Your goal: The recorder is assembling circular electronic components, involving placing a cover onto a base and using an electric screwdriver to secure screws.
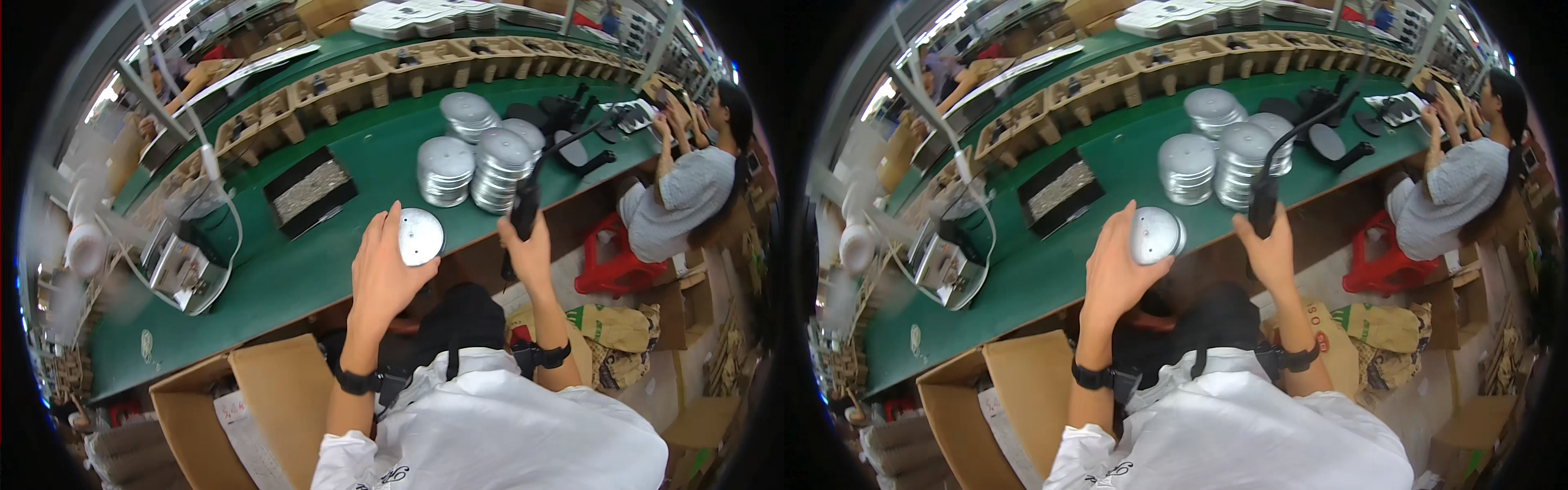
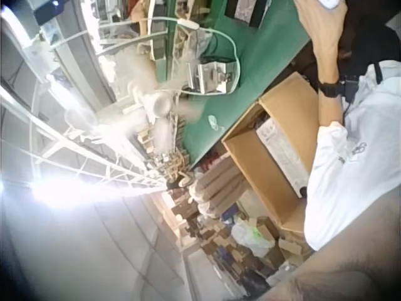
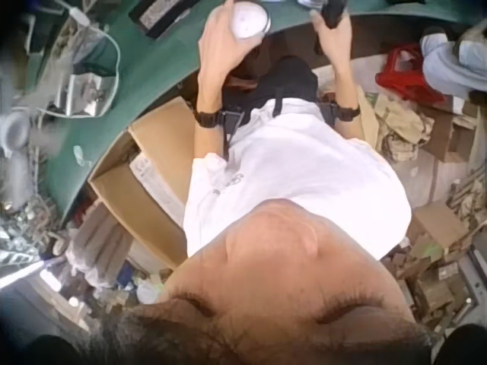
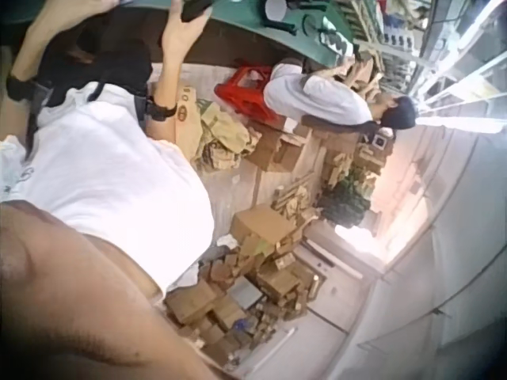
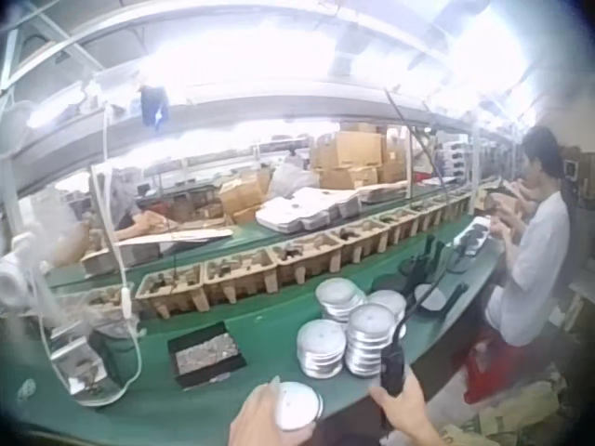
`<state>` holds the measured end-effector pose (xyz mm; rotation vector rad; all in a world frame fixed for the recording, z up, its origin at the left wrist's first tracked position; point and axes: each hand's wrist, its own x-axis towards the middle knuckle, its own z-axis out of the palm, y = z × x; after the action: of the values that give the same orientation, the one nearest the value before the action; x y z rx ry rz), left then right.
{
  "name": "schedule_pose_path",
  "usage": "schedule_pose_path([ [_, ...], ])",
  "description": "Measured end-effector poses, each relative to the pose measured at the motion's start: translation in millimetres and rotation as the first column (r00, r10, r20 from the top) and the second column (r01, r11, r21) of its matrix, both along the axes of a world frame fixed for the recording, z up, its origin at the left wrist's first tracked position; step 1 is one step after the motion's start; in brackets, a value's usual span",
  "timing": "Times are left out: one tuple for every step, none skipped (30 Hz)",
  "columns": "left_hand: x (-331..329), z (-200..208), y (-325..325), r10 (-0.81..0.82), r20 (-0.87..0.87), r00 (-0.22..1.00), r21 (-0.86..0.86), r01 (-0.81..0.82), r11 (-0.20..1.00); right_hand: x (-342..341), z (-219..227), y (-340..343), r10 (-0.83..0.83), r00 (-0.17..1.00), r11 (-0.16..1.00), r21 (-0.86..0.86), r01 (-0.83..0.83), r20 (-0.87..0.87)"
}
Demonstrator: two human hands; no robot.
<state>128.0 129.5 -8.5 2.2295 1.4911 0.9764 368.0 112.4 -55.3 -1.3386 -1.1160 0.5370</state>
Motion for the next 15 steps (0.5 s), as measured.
schedule_pose_path([
  [19,-1,17,-0.042,-0.041,0.998,-0.067,0.039,0.997,27,-35,6,-0.091,0.981,0.994,0.067,0.081,0.172],
  [24,-18,31,-0.05,-0.11,0.993,-0.116,0.037,0.993,18,-12,-2,-0.015,0.997,0.976,-0.215,0.032,0.08],
  [38,-21,40,-0.063,-0.231,0.971,-0.126,0.034,0.991,29,-22,-2,-0.069,0.987,0.964,-0.245,0.104,0.145],
  [53,-24,47,-0.072,-0.351,0.934,-0.131,0.027,0.991,44,-40,2,-0.118,0.971,0.945,-0.276,0.174,0.208],
  [67,-26,47,-0.047,-0.4,0.915,-0.127,-0.004,0.992,57,-60,2,-0.158,0.962,0.959,-0.2,0.203,0.221],
  [82,-25,48,-0.017,-0.449,0.894,-0.12,-0.041,0.992,69,-73,2,-0.192,0.953,0.966,-0.124,0.226,0.235],
  [95,-22,55,-0.013,-0.436,0.9,-0.144,-0.055,0.988,82,-83,1,-0.213,0.932,0.952,-0.152,0.265,0.294],
  [102,-24,60,0.034,-0.419,0.908,-0.121,-0.092,0.988,84,-80,-4,-0.211,0.936,0.942,-0.196,0.271,0.282],
  [103,-28,65,0.031,-0.392,0.919,-0.105,-0.078,0.991,82,-78,-7,-0.292,0.873,0.931,-0.093,0.353,0.391],
  [106,-33,67,0.028,-0.365,0.931,-0.09,-0.066,0.994,78,-74,-12,-0.37,0.79,0.909,0.016,0.417,0.489],
  [112,-38,68,0.011,-0.369,0.929,-0.1,-0.052,0.994,74,-66,-15,-0.417,0.744,0.893,0.08,0.444,0.523],
  [118,-41,68,-0.014,-0.328,0.945,-0.074,-0.011,0.997,74,-63,-15,-0.366,0.811,0.93,0.156,0.332,0.456],
  [124,-43,68,-0.039,-0.286,0.957,-0.046,0.027,0.999,72,-56,-15,-0.149,0.921,0.989,0.047,0.141,0.36],
  [137,-47,61,-0.096,-0.302,0.949,-0.026,0.092,0.995,69,-51,-12,0.074,0.969,0.997,-0.04,-0.067,0.235],
  [150,-52,50,-0.165,-0.267,0.95,0.039,0.182,0.983,67,-59,-6,0.213,0.977,0.969,-0.123,-0.213,-0.01],
])
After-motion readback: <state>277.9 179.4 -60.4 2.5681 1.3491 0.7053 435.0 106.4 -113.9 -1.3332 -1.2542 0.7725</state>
